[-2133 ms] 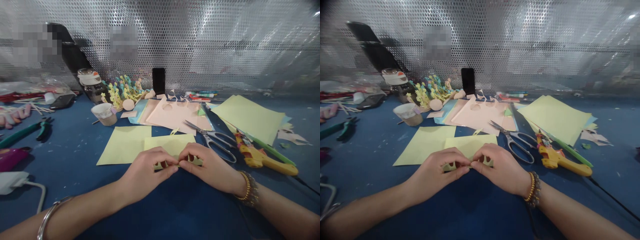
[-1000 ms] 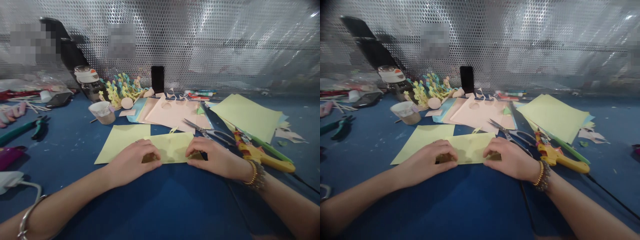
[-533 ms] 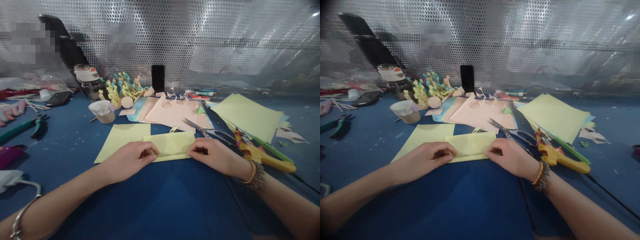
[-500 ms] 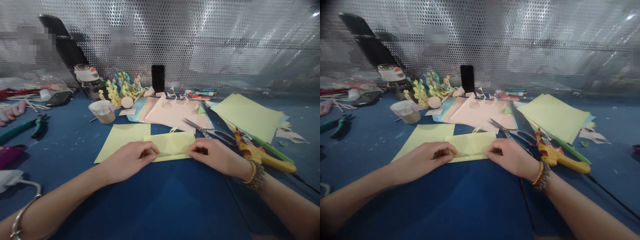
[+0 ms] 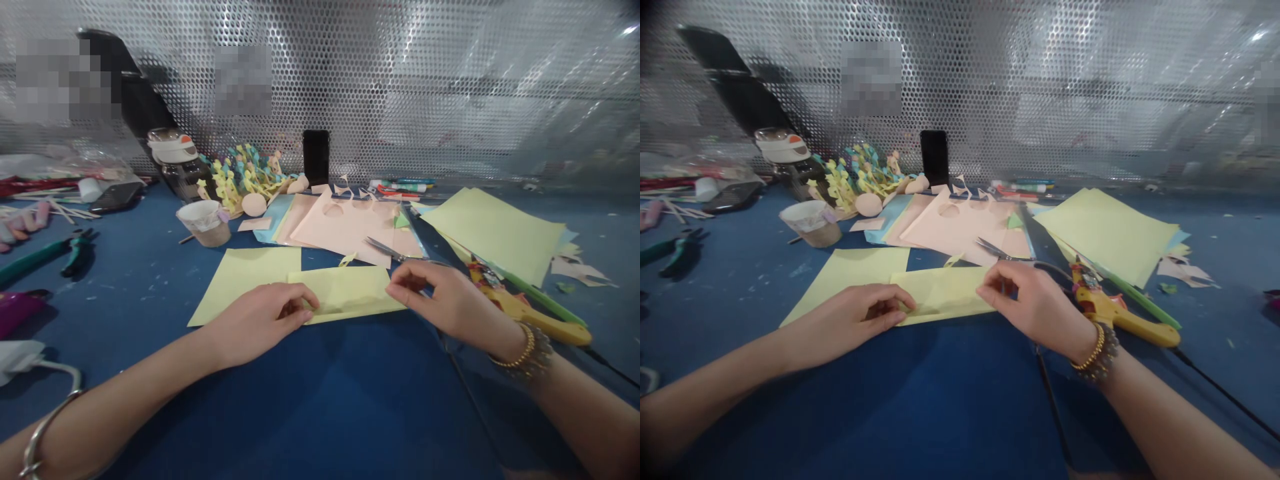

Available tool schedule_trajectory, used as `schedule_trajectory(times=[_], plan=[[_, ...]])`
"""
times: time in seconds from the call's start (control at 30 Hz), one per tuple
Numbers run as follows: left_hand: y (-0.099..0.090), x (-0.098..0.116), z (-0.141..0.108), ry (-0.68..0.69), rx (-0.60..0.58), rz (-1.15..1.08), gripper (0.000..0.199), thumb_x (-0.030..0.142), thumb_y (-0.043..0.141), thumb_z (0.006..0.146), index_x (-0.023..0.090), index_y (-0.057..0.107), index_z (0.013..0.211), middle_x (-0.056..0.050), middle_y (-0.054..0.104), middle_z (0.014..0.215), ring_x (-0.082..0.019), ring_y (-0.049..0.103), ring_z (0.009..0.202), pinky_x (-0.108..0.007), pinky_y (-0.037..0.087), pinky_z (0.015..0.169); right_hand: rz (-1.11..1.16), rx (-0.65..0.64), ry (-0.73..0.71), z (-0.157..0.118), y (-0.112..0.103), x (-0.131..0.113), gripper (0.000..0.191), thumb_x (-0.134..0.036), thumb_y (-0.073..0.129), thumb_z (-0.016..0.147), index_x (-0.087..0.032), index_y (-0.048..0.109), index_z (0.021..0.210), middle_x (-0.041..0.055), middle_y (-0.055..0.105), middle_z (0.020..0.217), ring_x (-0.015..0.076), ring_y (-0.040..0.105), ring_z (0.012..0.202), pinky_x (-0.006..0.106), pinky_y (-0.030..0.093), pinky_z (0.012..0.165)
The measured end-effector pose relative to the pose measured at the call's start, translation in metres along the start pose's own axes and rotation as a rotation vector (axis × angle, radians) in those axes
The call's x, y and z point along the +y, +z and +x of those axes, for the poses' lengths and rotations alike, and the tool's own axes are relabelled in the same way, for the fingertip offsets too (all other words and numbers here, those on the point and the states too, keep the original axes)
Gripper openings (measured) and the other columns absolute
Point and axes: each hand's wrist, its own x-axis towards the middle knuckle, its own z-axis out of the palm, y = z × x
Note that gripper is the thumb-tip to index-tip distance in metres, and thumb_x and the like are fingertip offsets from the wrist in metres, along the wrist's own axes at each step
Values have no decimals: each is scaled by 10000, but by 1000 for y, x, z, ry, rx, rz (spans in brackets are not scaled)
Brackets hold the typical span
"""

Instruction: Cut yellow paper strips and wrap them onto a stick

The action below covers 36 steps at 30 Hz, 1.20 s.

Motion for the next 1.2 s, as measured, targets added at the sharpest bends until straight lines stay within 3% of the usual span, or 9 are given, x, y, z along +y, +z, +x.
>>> schedule_trajectory(times=[0.1,0.23,0.4,0.6,0.8,0.97,1.2], plan=[[0,1,0,-2,-9,9,210,334,462,884,275,634,988,34,665,833,-149,608,747,-245,414,628,112,-144,-21,1,3,-3,169,-359,620,810,-226,634,912,6,668,848,143,596,734,251,471,673],[1,0,-1,26,11,63,213,325,459,897,269,625,1017,16,661,902,-161,602,817,-264,426,691,133,-238,17,3,8,-2,135,-334,591,833,-220,656,863,-1,672,793,133,593,682,244,466,639],[7,-3,-2,281,89,224,246,200,446,912,258,601,1095,-31,601,1042,-188,527,1005,-317,409,857,173,-270,29,5,9,-1,110,-262,555,847,-222,655,868,-11,667,805,124,590,688,232,454,638],[14,4,-12,502,112,545,508,-15,360,831,266,560,1205,-62,568,1042,-200,516,909,-330,441,773,123,-290,-47,2,8,0,176,-147,546,805,-228,680,886,-6,649,799,119,584,677,238,446,649],[26,18,-22,477,83,787,508,12,392,800,151,503,1276,-107,596,1040,-253,554,912,-369,493,728,67,-293,-109,-1,8,-1,144,-192,584,802,-224,682,902,5,640,791,124,584,686,250,449,673],[40,24,-32,438,97,826,430,86,374,842,137,544,1233,-135,595,1181,-281,550,1066,-402,492,822,34,-267,-72,0,14,-4,143,-336,580,849,-223,668,845,2,641,801,125,574,684,252,426,634],[53,26,-36,670,185,827,392,172,354,901,82,578,1209,-129,559,1307,-279,488,1212,-394,409,977,9,-238,-28,2,19,-4,161,-322,570,858,-204,647,778,-1,641,771,136,569,707,254,400,635]])
